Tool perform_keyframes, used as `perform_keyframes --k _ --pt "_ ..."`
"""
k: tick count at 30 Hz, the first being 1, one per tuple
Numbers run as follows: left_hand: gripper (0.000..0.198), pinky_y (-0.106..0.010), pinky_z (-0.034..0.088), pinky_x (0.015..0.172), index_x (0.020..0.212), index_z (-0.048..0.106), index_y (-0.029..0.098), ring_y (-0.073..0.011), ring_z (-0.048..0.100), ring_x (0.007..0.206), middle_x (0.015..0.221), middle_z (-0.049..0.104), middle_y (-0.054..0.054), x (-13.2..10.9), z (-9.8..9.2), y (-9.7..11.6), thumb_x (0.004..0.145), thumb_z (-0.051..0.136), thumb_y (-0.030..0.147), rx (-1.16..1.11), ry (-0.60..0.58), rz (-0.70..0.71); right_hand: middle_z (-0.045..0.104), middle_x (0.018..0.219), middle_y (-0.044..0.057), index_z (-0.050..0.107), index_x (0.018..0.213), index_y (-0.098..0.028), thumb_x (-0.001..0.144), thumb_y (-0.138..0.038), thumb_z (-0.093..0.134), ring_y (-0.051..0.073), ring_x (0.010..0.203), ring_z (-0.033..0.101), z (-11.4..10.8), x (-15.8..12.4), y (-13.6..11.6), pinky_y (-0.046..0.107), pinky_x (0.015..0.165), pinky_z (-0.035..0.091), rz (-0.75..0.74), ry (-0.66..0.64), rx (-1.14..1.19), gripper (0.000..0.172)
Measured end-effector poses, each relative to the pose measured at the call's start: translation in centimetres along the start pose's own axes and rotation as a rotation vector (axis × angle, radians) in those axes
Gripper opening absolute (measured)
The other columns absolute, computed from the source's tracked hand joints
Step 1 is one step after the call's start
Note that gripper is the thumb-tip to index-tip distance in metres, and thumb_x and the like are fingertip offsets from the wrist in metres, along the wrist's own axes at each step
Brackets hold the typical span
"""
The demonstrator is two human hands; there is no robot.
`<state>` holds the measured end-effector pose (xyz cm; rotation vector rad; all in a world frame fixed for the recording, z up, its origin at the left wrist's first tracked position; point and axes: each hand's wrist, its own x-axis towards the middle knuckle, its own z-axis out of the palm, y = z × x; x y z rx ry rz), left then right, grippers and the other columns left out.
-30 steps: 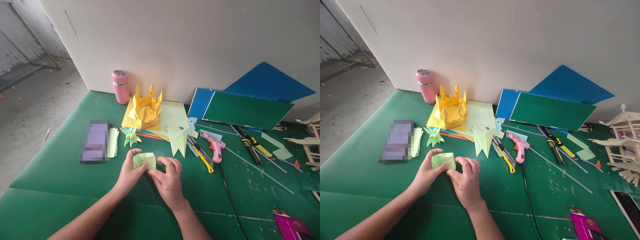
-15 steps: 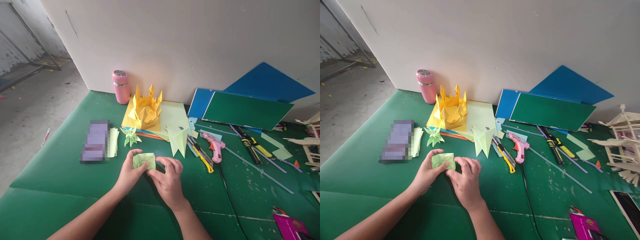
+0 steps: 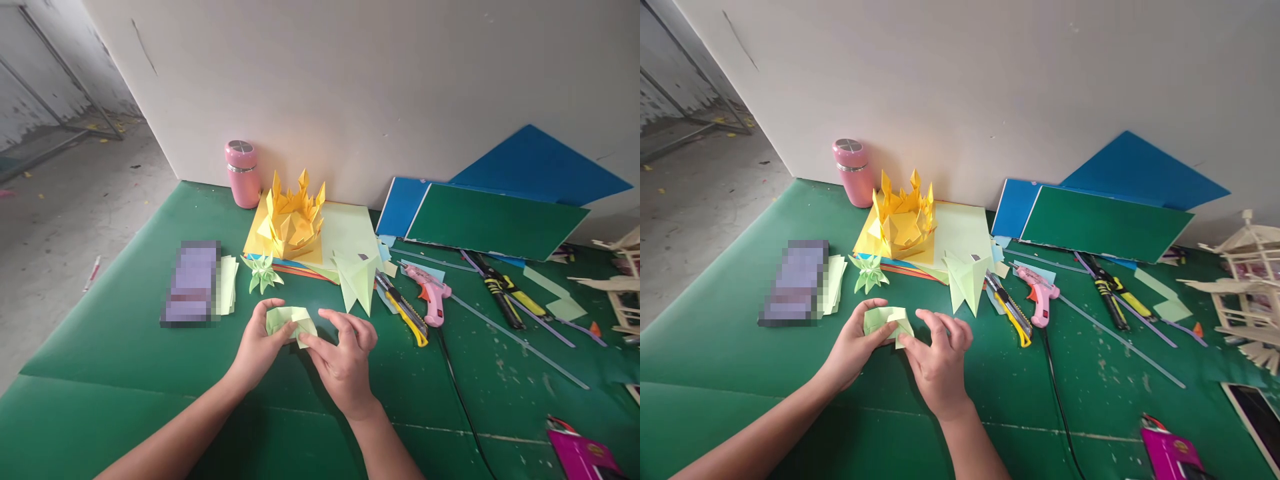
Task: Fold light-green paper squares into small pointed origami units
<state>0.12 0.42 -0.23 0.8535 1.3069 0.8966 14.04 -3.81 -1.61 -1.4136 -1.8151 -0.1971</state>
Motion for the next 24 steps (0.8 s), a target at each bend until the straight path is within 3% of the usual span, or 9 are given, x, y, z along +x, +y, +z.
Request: perform_keyframes --k 11,24 --pt "0.050 -0.035 0.056 0.063 0.096 0.050 0.022 -0.0175 0.064 0.066 0.070 0.062 0.005 -0.04 0.07 0.10 0.057 0.074 0.042 0.016 -0.004 -0.008 0.061 0.104 0.003 0.069 0.080 -0.032 0.089 -0.020 0.056 0.023 0.099 0.047 0.06 -0.08 -0.02 0.042 0.086 0.032 -0.022 -0.020 -0.024 0.020" --pt "0.051 -0.030 0.048 0.061 0.101 0.051 0.020 -0.0156 0.058 0.060 0.068 0.060 0.005 0.26 -0.42 -0.70 0.059 0.072 0.037 0.122 -0.004 0.032 0.061 0.104 0.003 0.069 0.079 -0.031 0.089 -0.021 0.055 0.023 0.100 0.046 0.02 -0.01 -0.07 0.042 0.087 0.029 -0.009 -0.046 0.002 0.020"
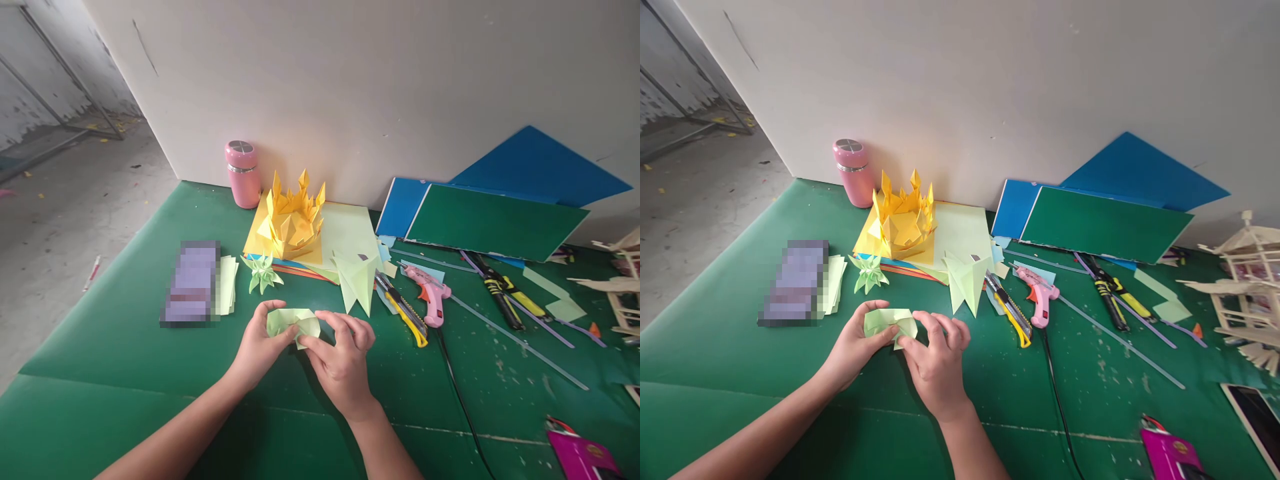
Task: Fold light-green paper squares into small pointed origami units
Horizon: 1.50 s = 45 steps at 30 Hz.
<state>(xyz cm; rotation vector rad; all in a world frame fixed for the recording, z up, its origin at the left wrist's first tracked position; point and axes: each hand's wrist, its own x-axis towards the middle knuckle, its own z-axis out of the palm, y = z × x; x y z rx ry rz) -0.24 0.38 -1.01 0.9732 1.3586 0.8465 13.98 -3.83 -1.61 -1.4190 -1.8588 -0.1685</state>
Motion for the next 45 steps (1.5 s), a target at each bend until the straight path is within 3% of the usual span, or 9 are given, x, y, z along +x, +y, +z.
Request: perform_keyframes --k 31,39,45 --pt "0.051 -0.026 0.047 0.057 0.099 0.050 0.019 -0.0133 0.056 0.057 0.063 0.059 0.006 0.00 0.26 0.44 0.056 0.073 0.033 -0.045 0.005 -0.028 0.060 0.106 0.003 0.067 0.079 -0.029 0.086 -0.022 0.059 0.024 0.100 0.046 0.25 -0.15 -0.05 0.041 0.089 0.029 0.039 -0.013 0.032 0.013" --pt "0.052 -0.026 0.048 0.056 0.100 0.047 0.019 -0.0124 0.055 0.056 0.065 0.059 0.007 -0.01 0.22 0.58 0.057 0.073 0.032 -0.059 -0.028 -0.033 0.060 0.108 0.004 0.066 0.083 -0.028 0.084 -0.015 0.059 0.024 0.102 0.046 0.39 -0.26 -0.01 0.042 0.090 0.029 0.062 -0.037 -0.005 0.015" --pt "0.052 -0.026 0.048 0.055 0.100 0.047 0.020 -0.0116 0.054 0.055 0.064 0.058 0.007 -0.09 0.29 0.64 0.056 0.073 0.031 -0.061 -0.025 -0.038 0.060 0.103 0.003 0.067 0.077 -0.029 0.085 -0.025 0.062 0.023 0.100 0.047 0.42 -0.07 0.01 0.041 0.089 0.029 0.056 -0.002 -0.020 0.010"
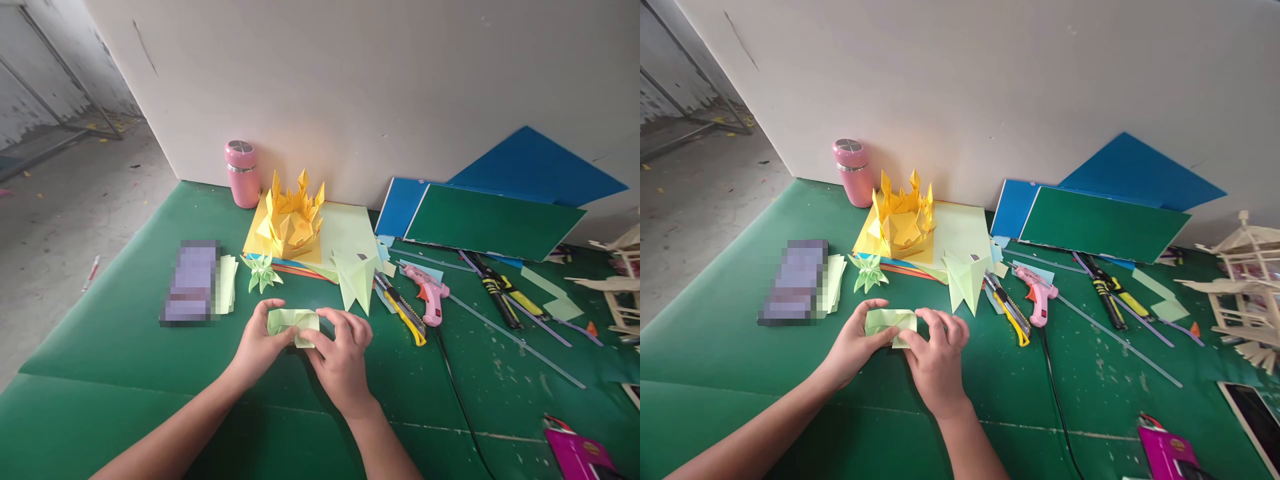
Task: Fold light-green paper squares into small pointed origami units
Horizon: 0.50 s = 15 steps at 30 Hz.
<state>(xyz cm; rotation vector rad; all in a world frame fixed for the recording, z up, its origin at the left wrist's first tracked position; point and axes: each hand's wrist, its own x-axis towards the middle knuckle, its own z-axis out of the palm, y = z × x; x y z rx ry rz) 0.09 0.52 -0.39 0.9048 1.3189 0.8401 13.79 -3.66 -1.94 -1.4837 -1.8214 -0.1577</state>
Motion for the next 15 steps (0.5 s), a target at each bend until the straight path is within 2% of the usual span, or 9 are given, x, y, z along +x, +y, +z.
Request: perform_keyframes --k 4,9,15 --pt "0.055 -0.026 0.049 0.055 0.098 0.047 0.020 -0.0123 0.056 0.057 0.064 0.057 0.008 -0.18 0.15 0.46 0.052 0.074 0.032 -0.080 0.013 -0.048 0.059 0.099 0.003 0.068 0.075 -0.029 0.086 -0.029 0.063 0.022 0.098 0.047 -0.10 0.02 -0.02 0.040 0.089 0.029 -0.022 0.039 0.012 0.011" --pt "0.054 -0.025 0.047 0.053 0.098 0.046 0.021 -0.0113 0.054 0.053 0.061 0.055 0.009 -0.21 0.13 0.52 0.053 0.074 0.033 -0.062 0.011 -0.035 0.059 0.100 0.003 0.065 0.070 -0.027 0.084 -0.017 0.062 0.023 0.101 0.046 -0.25 -0.10 0.06 0.042 0.090 0.027 -0.018 -0.010 0.020 0.018" --pt "0.052 -0.028 0.050 0.056 0.098 0.045 0.021 -0.0129 0.055 0.055 0.061 0.057 0.008 -0.14 0.02 0.20 0.056 0.073 0.034 -0.025 0.002 -0.003 0.059 0.106 0.002 0.064 0.070 -0.026 0.079 -0.011 0.062 0.025 0.104 0.046 -0.30 -0.06 0.25 0.044 0.093 0.026 0.017 -0.077 0.008 0.018"
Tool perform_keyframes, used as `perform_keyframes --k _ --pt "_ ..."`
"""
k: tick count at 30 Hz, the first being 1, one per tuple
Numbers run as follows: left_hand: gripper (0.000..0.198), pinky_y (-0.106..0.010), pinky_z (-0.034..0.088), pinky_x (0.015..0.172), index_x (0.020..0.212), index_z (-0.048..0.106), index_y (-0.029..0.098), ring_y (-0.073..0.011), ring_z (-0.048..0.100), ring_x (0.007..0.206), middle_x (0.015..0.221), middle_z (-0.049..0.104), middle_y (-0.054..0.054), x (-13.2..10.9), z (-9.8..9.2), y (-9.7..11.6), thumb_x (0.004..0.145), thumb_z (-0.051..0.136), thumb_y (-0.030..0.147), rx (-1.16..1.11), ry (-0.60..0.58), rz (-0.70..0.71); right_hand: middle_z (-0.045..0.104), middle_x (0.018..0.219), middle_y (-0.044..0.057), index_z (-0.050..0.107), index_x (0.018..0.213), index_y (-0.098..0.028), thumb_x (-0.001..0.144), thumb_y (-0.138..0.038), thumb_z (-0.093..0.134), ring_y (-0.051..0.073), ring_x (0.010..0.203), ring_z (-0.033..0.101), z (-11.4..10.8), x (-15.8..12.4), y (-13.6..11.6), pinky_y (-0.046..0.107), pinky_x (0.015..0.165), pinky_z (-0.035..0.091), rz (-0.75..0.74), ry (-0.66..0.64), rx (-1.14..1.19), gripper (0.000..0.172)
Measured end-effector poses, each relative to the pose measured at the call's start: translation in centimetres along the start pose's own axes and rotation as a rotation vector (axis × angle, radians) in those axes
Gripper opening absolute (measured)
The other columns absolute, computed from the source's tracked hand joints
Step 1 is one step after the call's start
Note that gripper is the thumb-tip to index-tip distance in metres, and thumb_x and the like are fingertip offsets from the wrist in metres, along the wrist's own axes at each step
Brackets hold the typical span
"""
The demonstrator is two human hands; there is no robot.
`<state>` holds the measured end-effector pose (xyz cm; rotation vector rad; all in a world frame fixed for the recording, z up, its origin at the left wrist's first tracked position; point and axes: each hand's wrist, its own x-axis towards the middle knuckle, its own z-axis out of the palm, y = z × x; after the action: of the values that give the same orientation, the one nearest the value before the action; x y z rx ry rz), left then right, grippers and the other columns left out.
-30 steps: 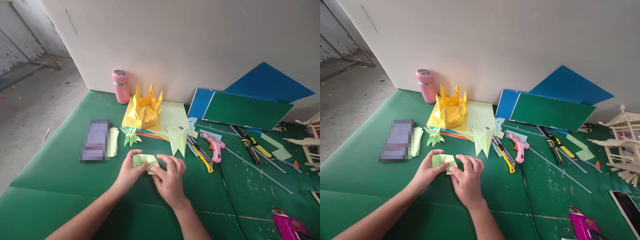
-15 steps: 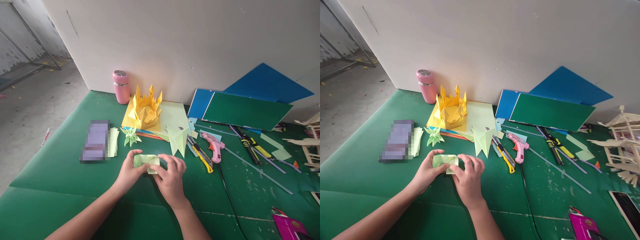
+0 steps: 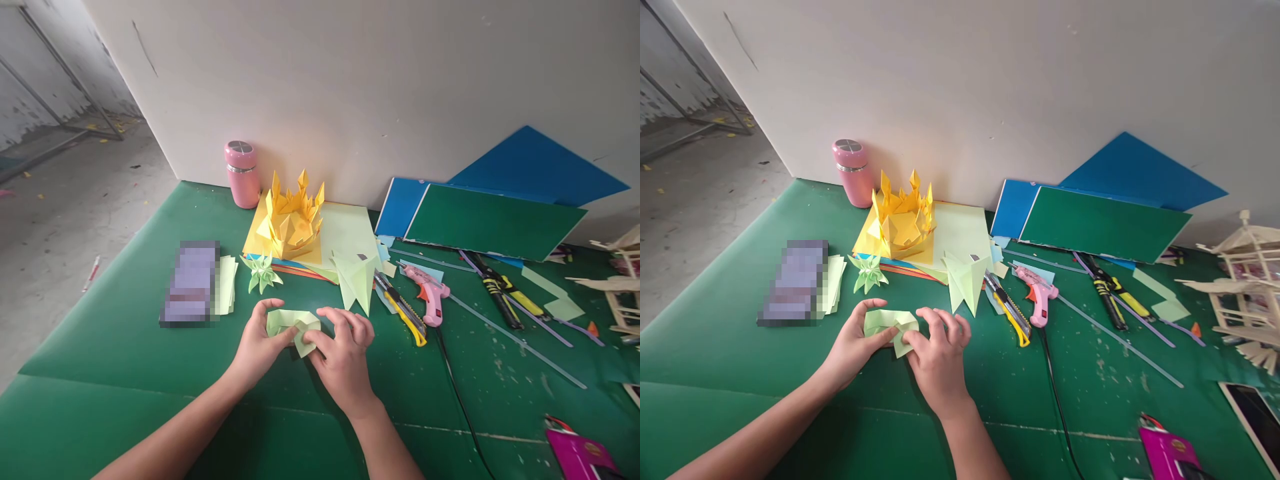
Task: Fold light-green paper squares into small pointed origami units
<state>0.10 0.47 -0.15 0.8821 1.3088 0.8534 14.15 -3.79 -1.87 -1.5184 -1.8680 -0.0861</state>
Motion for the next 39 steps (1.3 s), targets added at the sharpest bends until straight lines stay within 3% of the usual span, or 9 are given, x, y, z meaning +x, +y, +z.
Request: perform_keyframes --k 4,8,12,17,22,28,32,35,39 --pt "0.051 -0.026 0.049 0.055 0.097 0.045 0.021 -0.0127 0.057 0.056 0.065 0.060 0.007 0.2 -0.3 0.0 0.058 0.074 0.035 -0.035 0.043 0.043 0.056 0.109 0.005 0.062 0.092 -0.027 0.083 -0.013 0.054 0.024 0.103 0.049 -0.2 -0.1 0.2 0.044 0.090 0.035 0.002 0.005 0.178 0.019" --pt "0.053 -0.027 0.050 0.057 0.097 0.045 0.022 -0.0139 0.060 0.058 0.068 0.063 0.005 0.1 -0.5 0.1 0.057 0.076 0.036 -0.090 0.068 0.058 0.057 0.112 0.009 0.048 0.120 -0.022 0.088 -0.015 0.044 0.021 0.101 0.056 -0.2 -0.1 0.5 0.038 0.086 0.047 0.193 -0.031 0.544 0.033" --pt "0.051 -0.024 0.047 0.053 0.095 0.046 0.022 -0.0136 0.060 0.057 0.064 0.062 0.006 -0.2 -0.3 0.5 0.055 0.076 0.035 -0.075 0.071 0.071 0.063 0.099 0.007 0.061 0.103 -0.022 0.091 -0.025 0.048 0.018 0.087 0.061 0.0 0.2 0.5 0.030 0.075 0.051 0.334 -0.158 0.745 0.018" --pt "0.052 -0.024 0.045 0.051 0.096 0.045 0.022 -0.0121 0.057 0.052 0.062 0.062 0.007 -0.6 0.1 0.6 0.055 0.075 0.034 -0.073 0.022 0.064 0.063 0.078 0.003 0.062 0.082 -0.020 0.087 -0.031 0.055 0.017 0.073 0.059 0.2 0.4 0.1 0.026 0.062 0.048 0.394 -0.164 0.760 0.014" --pt "0.048 -0.023 0.044 0.050 0.095 0.045 0.022 -0.0122 0.056 0.050 0.061 0.060 0.007 -0.7 0.2 0.1 0.058 0.075 0.035 -0.039 -0.037 0.086 0.058 0.069 0.001 0.058 0.076 -0.020 0.087 -0.035 0.054 0.015 0.065 0.054 0.3 0.1 0.1 0.024 0.057 0.044 0.479 -0.180 0.735 0.019" --pt "0.039 -0.024 0.047 0.055 0.091 0.053 0.021 -0.0132 0.057 0.059 0.075 0.062 0.002 -0.7 0.1 -0.1 0.060 0.074 0.030 0.057 -0.027 0.149 0.052 0.062 -0.002 0.052 0.069 -0.020 0.085 -0.034 0.052 0.013 0.058 0.049 0.4 0.2 0.1 0.022 0.052 0.040 0.521 -0.163 0.704 0.022" --pt "0.043 -0.023 0.046 0.052 0.096 0.057 0.021 -0.0130 0.055 0.060 0.082 0.061 0.000 -0.9 0.0 0.4 0.060 0.075 0.036 0.045 -0.109 0.140 0.050 0.058 -0.003 0.050 0.067 -0.020 0.085 -0.033 0.052 0.011 0.053 0.045 0.3 0.3 0.1 0.022 0.050 0.038 0.530 -0.175 0.696 0.022" --pt "0.044 -0.022 0.044 0.046 0.099 0.061 0.021 -0.0126 0.053 0.056 0.075 0.058 0.001 -0.9 -0.2 0.7 0.062 0.073 0.042 0.091 -0.161 0.106 0.049 0.055 -0.004 0.050 0.065 -0.020 0.084 -0.034 0.055 0.010 0.051 0.044 0.2 0.3 0.1 0.021 0.049 0.038 0.525 -0.197 0.690 0.024" --pt "0.031 -0.022 0.045 0.050 0.086 0.070 0.020 -0.0139 0.054 0.059 0.072 0.063 -0.001 -0.7 -0.5 0.5 0.067 0.069 0.044 0.176 -0.108 0.181 0.048 0.054 -0.004 0.051 0.062 -0.020 0.082 -0.032 0.057 0.010 0.051 0.043 0.1 0.3 0.1 0.021 0.049 0.038 0.492 -0.220 0.678 0.024"
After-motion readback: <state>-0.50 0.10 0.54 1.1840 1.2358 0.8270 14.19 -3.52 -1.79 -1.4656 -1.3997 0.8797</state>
